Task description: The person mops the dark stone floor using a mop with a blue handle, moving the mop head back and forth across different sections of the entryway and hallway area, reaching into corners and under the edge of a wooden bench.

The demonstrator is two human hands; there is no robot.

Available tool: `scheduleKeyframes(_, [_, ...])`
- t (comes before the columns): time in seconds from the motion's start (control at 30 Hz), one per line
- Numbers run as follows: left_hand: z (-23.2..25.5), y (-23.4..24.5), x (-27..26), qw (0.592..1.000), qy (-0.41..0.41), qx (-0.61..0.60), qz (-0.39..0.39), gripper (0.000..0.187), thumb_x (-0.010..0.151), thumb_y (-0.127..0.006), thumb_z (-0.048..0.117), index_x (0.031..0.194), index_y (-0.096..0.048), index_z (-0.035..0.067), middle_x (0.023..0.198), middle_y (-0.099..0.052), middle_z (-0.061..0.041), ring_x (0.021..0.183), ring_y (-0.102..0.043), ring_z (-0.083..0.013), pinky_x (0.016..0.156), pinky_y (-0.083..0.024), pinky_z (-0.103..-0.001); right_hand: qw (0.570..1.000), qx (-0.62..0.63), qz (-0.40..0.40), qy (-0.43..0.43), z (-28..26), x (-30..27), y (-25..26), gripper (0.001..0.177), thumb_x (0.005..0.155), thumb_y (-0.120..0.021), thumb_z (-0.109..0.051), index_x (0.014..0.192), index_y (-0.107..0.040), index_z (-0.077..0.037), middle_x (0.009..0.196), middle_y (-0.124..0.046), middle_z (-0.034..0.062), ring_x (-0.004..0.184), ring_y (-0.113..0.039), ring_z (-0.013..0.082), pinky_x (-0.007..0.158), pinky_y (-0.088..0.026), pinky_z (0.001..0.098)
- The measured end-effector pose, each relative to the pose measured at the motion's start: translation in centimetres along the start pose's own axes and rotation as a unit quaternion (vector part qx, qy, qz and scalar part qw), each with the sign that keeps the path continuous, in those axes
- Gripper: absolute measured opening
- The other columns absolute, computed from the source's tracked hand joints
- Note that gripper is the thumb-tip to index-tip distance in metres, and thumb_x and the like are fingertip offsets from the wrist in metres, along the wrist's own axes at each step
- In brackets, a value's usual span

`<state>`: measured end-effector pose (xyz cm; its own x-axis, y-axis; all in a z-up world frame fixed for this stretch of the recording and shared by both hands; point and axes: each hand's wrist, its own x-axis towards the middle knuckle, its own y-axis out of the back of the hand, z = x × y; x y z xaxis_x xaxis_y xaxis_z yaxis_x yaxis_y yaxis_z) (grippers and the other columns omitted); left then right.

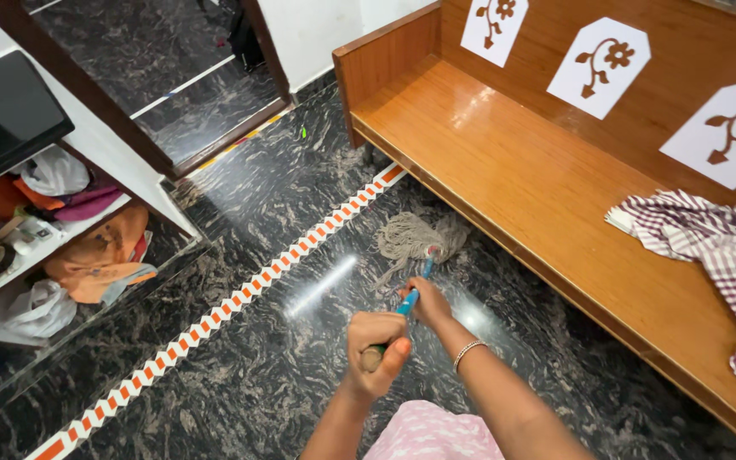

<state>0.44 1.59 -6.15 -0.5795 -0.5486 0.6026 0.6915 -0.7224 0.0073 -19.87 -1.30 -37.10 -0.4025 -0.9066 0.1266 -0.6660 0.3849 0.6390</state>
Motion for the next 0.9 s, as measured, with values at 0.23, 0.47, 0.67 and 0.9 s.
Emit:
scheduleKeyframes(0.23, [4.6, 1.5, -3.2, 0.998, 0.043, -0.011, 0.039, 0.047, 0.092, -0.063, 0.028, 0.06, -0.04, 0.001, 0.054, -0.036, -0.004, 0.046, -0.036, -0.0142, 0.049, -0.025, -0.034, 0.999, -0.036, -0.014, -0.033, -3.4, -6.2, -0.5, 0.018, 0.087, -0.073, -0.027, 0.087, -0.065, -0.012, 0.094, -0.069, 0.0106, 0.091, -0.065, 0.0378, 0.074, -0.05, 0.0479])
scheduleKeyframes(0.47, [11.0, 3.4, -7.2, 0.993, 0.057, -0.095, 0.028, 0.051, 0.094, -0.063, 0.031, 0.059, -0.036, 0.005, 0.055, -0.034, 0.0, 0.049, -0.029, -0.0097, 0.05, -0.02, -0.032, 0.999, -0.001, 0.045, 0.023, -8.2, -15.0, -1.7, 0.014, 0.08, -0.072, -0.021, 0.088, -0.066, -0.012, 0.094, -0.071, 0.0098, 0.096, -0.066, 0.0357, 0.08, -0.052, 0.0462])
scheduleKeyframes(0.67, [16.6, 4.1, -10.1, 0.976, 0.061, -0.195, 0.071, 0.047, 0.091, -0.065, 0.022, 0.058, -0.041, 0.0, 0.051, -0.036, 0.0, 0.045, -0.03, -0.0102, 0.045, -0.021, -0.031, 0.995, -0.031, 0.014, -0.09, -16.0, -23.6, 0.2, 0.027, 0.076, -0.077, -0.021, 0.099, -0.065, -0.013, 0.1, -0.067, 0.0118, 0.094, -0.064, 0.0376, 0.075, -0.051, 0.0483])
scheduleKeyframes(0.9, [18.2, 0.1, -13.2, 0.988, 0.019, -0.148, 0.026, 0.047, 0.089, -0.068, 0.016, 0.057, -0.035, 0.003, 0.053, -0.036, -0.003, 0.049, -0.03, -0.0134, 0.051, -0.021, -0.034, 0.995, -0.034, 0.088, -0.012, -15.5, -27.7, 1.1, 0.017, 0.085, -0.072, -0.027, 0.091, -0.066, -0.013, 0.094, -0.072, 0.0079, 0.093, -0.066, 0.0342, 0.075, -0.052, 0.0472])
